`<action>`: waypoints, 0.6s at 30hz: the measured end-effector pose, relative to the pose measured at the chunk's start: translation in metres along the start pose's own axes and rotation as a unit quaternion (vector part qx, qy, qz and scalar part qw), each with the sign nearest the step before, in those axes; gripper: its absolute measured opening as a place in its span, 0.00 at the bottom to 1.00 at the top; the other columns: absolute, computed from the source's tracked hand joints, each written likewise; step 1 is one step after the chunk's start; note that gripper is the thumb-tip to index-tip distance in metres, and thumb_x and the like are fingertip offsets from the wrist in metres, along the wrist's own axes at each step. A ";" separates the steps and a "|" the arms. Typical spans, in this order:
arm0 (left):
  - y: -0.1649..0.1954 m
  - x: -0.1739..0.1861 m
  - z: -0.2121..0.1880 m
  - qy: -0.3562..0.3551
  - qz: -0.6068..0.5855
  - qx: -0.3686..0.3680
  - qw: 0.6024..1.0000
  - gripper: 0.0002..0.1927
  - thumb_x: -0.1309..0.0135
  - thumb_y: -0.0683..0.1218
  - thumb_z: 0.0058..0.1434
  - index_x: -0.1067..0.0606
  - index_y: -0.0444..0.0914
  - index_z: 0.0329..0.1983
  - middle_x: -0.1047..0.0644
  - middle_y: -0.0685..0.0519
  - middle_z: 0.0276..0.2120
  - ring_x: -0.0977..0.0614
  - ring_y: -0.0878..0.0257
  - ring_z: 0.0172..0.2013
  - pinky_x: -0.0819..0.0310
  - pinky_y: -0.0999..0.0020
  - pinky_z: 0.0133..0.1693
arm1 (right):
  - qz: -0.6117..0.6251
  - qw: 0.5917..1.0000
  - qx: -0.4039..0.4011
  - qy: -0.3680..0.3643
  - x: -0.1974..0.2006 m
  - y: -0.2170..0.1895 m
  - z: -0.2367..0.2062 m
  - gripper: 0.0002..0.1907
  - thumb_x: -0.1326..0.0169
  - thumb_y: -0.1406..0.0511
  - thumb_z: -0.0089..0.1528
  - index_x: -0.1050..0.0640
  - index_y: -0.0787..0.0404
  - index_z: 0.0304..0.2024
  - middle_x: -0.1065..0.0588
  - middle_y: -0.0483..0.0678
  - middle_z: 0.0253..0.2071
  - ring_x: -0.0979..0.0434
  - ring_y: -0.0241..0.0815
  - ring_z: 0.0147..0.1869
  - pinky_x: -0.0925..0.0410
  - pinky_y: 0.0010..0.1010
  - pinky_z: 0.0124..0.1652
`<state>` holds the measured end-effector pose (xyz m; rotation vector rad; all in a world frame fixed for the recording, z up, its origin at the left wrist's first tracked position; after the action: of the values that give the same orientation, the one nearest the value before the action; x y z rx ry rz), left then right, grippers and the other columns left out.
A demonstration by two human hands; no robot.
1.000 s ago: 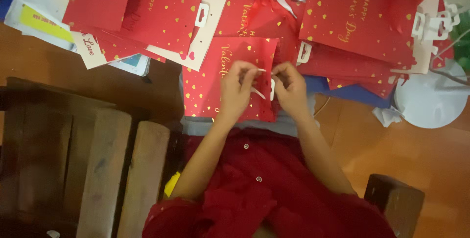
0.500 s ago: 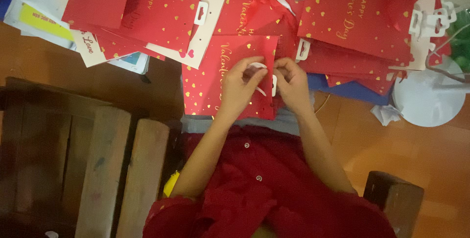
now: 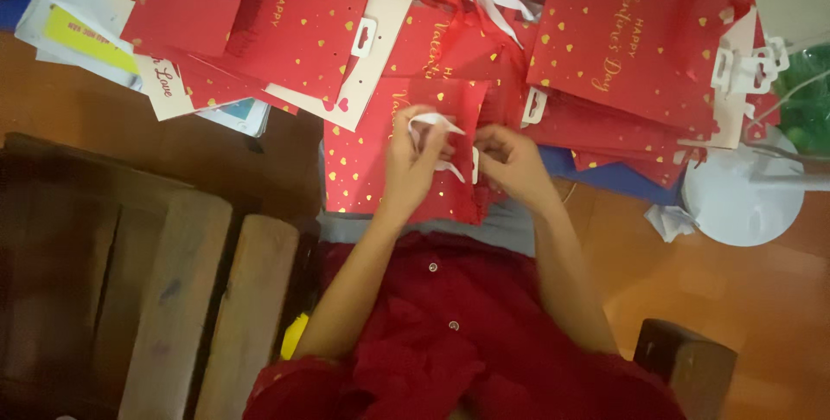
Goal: The person assembles red Valentine's Day gift bags by folding the flat paper, inserting white plastic handles, and securing the handles with red ribbons. The person handles multiple bags one at a time, stacking completed bags on the table.
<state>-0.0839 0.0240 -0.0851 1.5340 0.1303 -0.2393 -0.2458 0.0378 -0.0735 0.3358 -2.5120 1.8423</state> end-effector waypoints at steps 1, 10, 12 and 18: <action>0.005 -0.002 0.001 -0.011 0.040 -0.028 0.999 0.20 0.47 0.47 0.70 0.34 0.33 0.59 0.19 0.46 0.41 0.16 0.66 0.37 0.18 0.69 0.37 | -0.006 1.000 0.015 0.007 0.000 -0.002 0.001 0.09 0.43 0.66 0.66 0.24 0.64 0.46 0.22 0.43 0.33 0.31 0.28 0.22 0.39 0.22 0.21; -0.016 -0.001 -0.005 0.018 -0.045 0.103 0.993 0.13 0.54 0.49 0.75 0.27 0.36 0.51 0.19 0.51 0.41 0.18 0.68 0.39 0.15 0.70 0.35 | 0.038 0.967 0.232 0.093 0.003 -0.029 -0.013 0.03 0.50 0.74 0.71 0.30 0.65 0.47 0.25 0.47 0.45 0.27 0.32 0.41 0.32 0.25 0.38; -0.005 -0.003 -0.004 0.007 -0.092 0.060 0.994 0.11 0.56 0.48 0.76 0.28 0.36 0.49 0.18 0.51 0.47 0.17 0.67 0.45 0.17 0.69 0.44 | 0.066 0.969 0.221 0.084 0.004 -0.028 -0.014 0.02 0.51 0.74 0.69 0.29 0.65 0.45 0.23 0.46 0.48 0.28 0.31 0.38 0.33 0.24 0.35; -0.015 -0.004 -0.007 0.002 -0.189 0.134 0.973 0.09 0.58 0.48 0.75 0.30 0.39 0.44 0.20 0.52 0.38 0.18 0.65 0.41 0.22 0.69 0.44 | 0.120 0.983 0.127 0.063 0.005 -0.012 -0.011 0.02 0.47 0.72 0.69 0.27 0.63 0.43 0.25 0.42 0.29 0.34 0.26 0.21 0.42 0.20 0.19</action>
<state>-0.0904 0.0308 -0.0992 1.7711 0.4084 -0.5744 -0.2499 0.0436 -0.0581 -0.0862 -2.3236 2.1993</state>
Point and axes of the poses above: each hand's wrist, its own z-axis towards the middle knuckle, its own x-axis out of the back of the hand, y = z × x, the point moved 8 cm from there along z, towards the middle knuckle
